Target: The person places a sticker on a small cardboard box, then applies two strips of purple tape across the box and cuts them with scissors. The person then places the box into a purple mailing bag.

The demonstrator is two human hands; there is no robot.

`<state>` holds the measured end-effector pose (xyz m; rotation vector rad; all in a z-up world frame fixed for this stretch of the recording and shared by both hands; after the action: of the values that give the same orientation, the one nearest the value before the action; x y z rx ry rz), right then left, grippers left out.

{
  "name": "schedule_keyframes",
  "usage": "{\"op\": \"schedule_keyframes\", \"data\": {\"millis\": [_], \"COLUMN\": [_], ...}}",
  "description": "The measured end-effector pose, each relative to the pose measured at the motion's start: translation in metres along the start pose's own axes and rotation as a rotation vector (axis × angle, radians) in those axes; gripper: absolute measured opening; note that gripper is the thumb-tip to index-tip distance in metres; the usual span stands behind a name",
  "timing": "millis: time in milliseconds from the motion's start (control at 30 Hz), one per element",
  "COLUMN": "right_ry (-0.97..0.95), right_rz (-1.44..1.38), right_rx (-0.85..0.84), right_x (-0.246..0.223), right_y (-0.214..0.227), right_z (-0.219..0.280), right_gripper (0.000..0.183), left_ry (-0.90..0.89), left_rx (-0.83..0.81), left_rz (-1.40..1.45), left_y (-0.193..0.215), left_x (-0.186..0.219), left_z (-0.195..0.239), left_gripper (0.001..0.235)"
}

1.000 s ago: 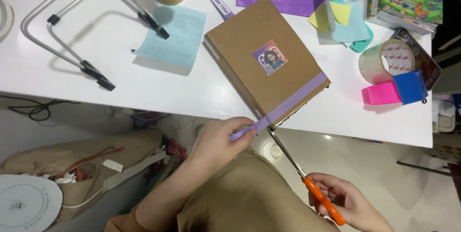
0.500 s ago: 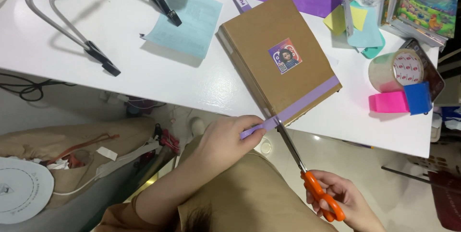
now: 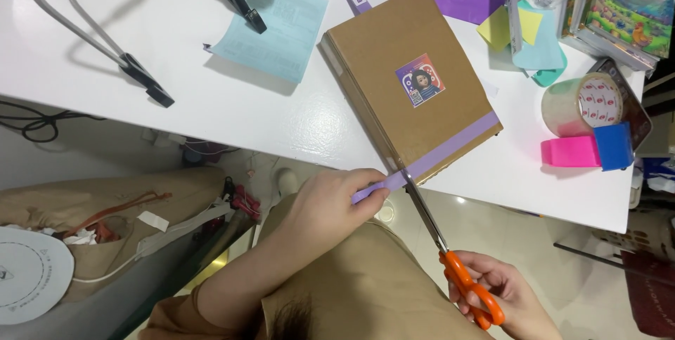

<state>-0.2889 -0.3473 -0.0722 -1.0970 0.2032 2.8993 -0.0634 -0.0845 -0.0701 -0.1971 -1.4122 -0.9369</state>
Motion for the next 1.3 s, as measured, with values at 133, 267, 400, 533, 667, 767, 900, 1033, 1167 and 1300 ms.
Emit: {"op": "schedule_keyframes", "data": {"millis": [133,267,400,533,667,767,900,1033,1167,1300], "right_ry": [0.001,-0.009,-0.063,0.002,0.165,0.28,0.257,0.313,0.345,0.388], "right_rz": [0.005,0.011,0.074,0.034,0.273,0.256,-0.02,-0.049,-0.013,-0.051], "right_rx": [0.033,0.039,0.009,-0.103,-0.148,0.03,0.519,0.59,0.656,0.716], "right_x": [0.007,0.006,0.008,0.017,0.025,0.035,-0.002,0.022,0.016,0.028], "right_y": [0.0,-0.004,-0.007,-0.001,0.036,0.064,0.046,0.062,0.058,0.073], "right_z": [-0.003,-0.005,-0.012,-0.02,-0.013,-0.003,0.015,0.002,0.006,0.012], "right_gripper": [0.061,0.062,0.055,0.047,0.061,0.069,0.061,0.06,0.061,0.063], "left_ry": [-0.015,-0.029,-0.035,-0.141,-0.219,-0.369,-0.745,-0.537,-0.353,-0.545], "left_rx": [0.018,0.042,0.026,0.071,0.245,0.435,0.684,0.612,0.575,0.679], "left_rz": [0.012,0.009,-0.027,-0.051,-0.421,-0.367,-0.053,0.2,0.692,0.734], "left_y": [-0.002,-0.002,-0.005,0.001,0.012,0.021,0.017,-0.006,-0.005,-0.014], "left_x": [-0.001,0.0,-0.006,-0.004,0.009,0.017,0.018,0.008,0.014,0.014], "left_z": [0.0,0.001,0.001,0.015,0.03,0.032,0.017,0.004,-0.003,-0.009], "left_gripper": [0.015,0.016,0.015,0.014,0.026,0.044,0.044,0.088,0.111,0.123]}}
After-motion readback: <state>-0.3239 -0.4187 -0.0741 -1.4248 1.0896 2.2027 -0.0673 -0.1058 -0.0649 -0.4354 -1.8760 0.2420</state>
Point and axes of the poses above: each hand's wrist, its own z-axis away from the middle knuckle, its own y-axis out of the back of the hand, x = y × z, the point moved 2 cm from there along -z, towards the middle knuckle, and after that the axes turned 5 degrees about z, right-handed, at the moved point
